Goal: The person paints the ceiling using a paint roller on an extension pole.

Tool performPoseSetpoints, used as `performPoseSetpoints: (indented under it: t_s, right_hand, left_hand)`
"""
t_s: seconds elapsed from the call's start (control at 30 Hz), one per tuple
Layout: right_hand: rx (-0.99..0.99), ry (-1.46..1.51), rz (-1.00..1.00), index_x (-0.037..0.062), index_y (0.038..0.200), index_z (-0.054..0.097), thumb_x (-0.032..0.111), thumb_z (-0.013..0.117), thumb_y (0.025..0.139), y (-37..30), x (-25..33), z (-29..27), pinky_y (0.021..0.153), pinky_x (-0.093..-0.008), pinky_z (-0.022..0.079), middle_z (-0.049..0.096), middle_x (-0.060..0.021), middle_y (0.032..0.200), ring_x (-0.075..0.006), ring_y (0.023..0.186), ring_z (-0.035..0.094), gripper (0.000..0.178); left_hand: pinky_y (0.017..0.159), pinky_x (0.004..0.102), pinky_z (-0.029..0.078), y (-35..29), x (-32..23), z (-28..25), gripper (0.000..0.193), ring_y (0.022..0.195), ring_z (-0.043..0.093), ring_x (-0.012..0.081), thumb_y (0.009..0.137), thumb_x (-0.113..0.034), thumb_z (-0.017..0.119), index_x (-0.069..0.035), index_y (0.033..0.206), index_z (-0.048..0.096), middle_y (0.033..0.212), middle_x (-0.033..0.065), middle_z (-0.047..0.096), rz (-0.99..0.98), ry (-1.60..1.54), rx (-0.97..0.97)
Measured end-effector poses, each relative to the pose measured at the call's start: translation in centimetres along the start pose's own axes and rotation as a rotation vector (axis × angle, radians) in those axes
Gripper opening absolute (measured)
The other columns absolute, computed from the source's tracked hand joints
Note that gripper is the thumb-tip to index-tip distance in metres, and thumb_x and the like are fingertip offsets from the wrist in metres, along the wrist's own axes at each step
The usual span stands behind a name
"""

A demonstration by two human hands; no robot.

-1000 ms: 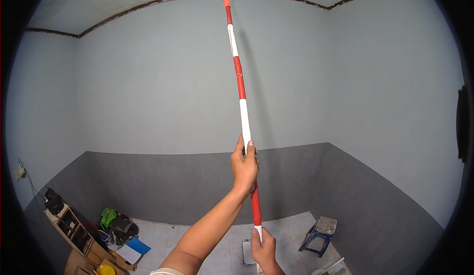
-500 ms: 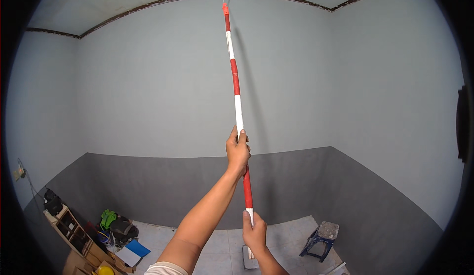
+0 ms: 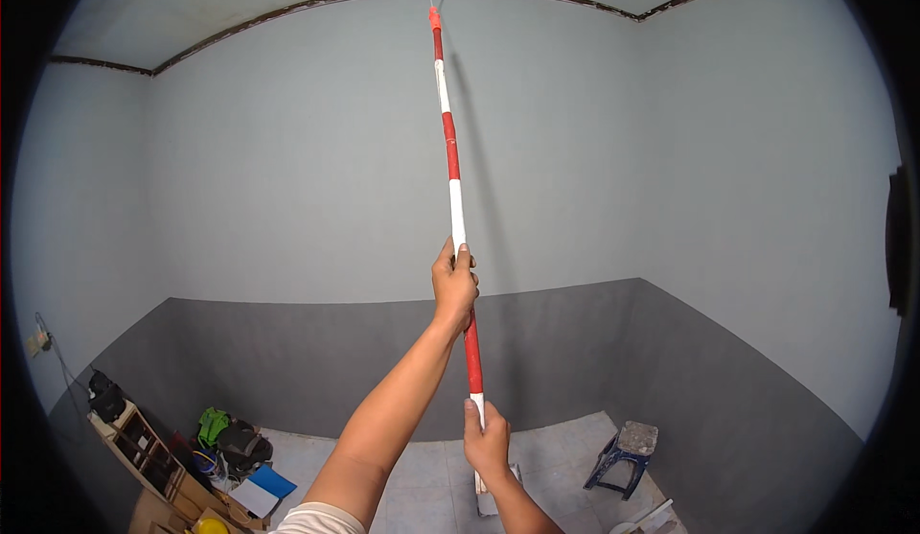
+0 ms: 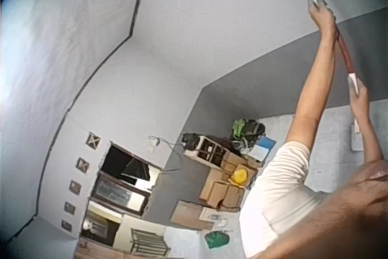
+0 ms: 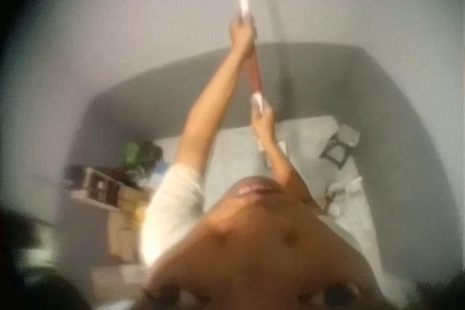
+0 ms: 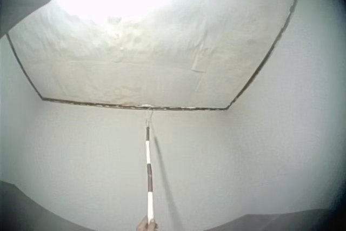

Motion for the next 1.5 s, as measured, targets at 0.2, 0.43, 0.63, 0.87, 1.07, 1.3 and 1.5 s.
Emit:
performPoseSetpoints:
  t_s: [0.2,0.43,0.63,0.87,1.07,1.3,1.5]
  right_hand:
    - [0.008,-0.026,-0.001,-0.0003,0.074,0.051,0.032,0.06,0.101,-0.7,0.8,-1.0,0.05,-0.0431,0.039,0.051,-0.0184,0.055,-0.0311,0.046,0.053,0.042]
    - [0.043,-0.034,0.052,-0.0003,0.077,0.053,0.029,0.06,0.1,-1.1,0.8,-2.2,0.05,-0.043,0.041,0.053,-0.0185,0.056,-0.0319,0.047,0.053,0.038]
    - [0.101,-0.055,0.059,0.0007,0.08,0.056,0.027,0.058,0.101,-0.8,0.6,-2.9,0.051,-0.0348,0.04,0.051,-0.0068,0.056,-0.0121,0.054,0.049,0.034]
    - [0.082,0.079,0.167,-0.0026,0.105,0.067,0.019,0.06,0.1,-2.0,1.0,-4.0,0.072,-0.0419,0.05,0.068,-0.0215,0.088,-0.0322,0.081,0.065,0.024]
    - [0.101,0.074,0.172,-0.0011,0.093,0.062,0.022,0.06,0.1,-2.1,2.9,-3.6,0.062,-0.038,0.046,0.061,-0.0147,0.073,-0.0234,0.068,0.058,0.025]
    - [0.07,0.03,0.062,0.0001,0.079,0.055,0.026,0.06,0.101,-2.6,2.9,-2.6,0.051,-0.0357,0.039,0.051,-0.0088,0.057,-0.0133,0.054,0.045,0.034]
    - [0.062,0.03,0.023,0.0002,0.079,0.055,0.027,0.059,0.101,-2.3,2.1,-1.1,0.05,-0.036,0.038,0.049,-0.0092,0.056,-0.0135,0.053,0.044,0.035]
  left_hand:
    - [0.042,0.0221,0.033,-1.0,-0.7,0.2,0.036,0.052,0.04,0.0046,0.106,-0.02,0.045,-0.006,0.139,0.052,0.081,-0.0007,0.046,-0.022,-0.029,0.005]
    - [0.043,0.0208,0.035,-1.9,-1.2,0.8,0.036,0.053,0.039,0.0039,0.107,-0.02,0.045,-0.005,0.139,0.05,0.082,-0.0007,0.046,-0.055,-0.063,0.008]
    - [0.044,0.0206,0.036,-2.0,-1.4,1.1,0.04,0.053,0.038,0.0032,0.107,-0.019,0.043,-0.005,0.145,0.045,0.083,-0.0005,0.047,-0.059,-0.066,-0.01]
    - [0.044,0.0205,0.036,-2.9,-1.9,1.6,0.042,0.053,0.039,0.0033,0.107,-0.018,0.043,-0.005,0.146,0.044,0.084,-0.0006,0.047,-0.076,-0.087,-0.006]
    - [0.044,0.0205,0.036,-3.4,-2.3,1.1,0.041,0.053,0.039,0.0032,0.107,-0.018,0.043,-0.005,0.145,0.045,0.084,-0.0009,0.047,-0.056,-0.059,0.005]
    - [0.044,0.0203,0.035,-3.6,-2.6,0.3,0.044,0.053,0.039,0.0036,0.107,-0.017,0.043,-0.006,0.149,0.042,0.083,-0.001,0.047,-0.047,-0.039,0.044]
    - [0.044,0.0202,0.034,-2.8,-2.2,-0.3,0.048,0.053,0.038,0.004,0.107,-0.018,0.042,-0.008,0.154,0.037,0.083,-0.0014,0.046,-0.061,0.002,0.029]
Point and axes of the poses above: each hand's wrist, its own y-axis towards the middle knuckle, its own z-axis out of the palm, x = y × z, the point moved 3 cm from there along y, towards the middle knuckle
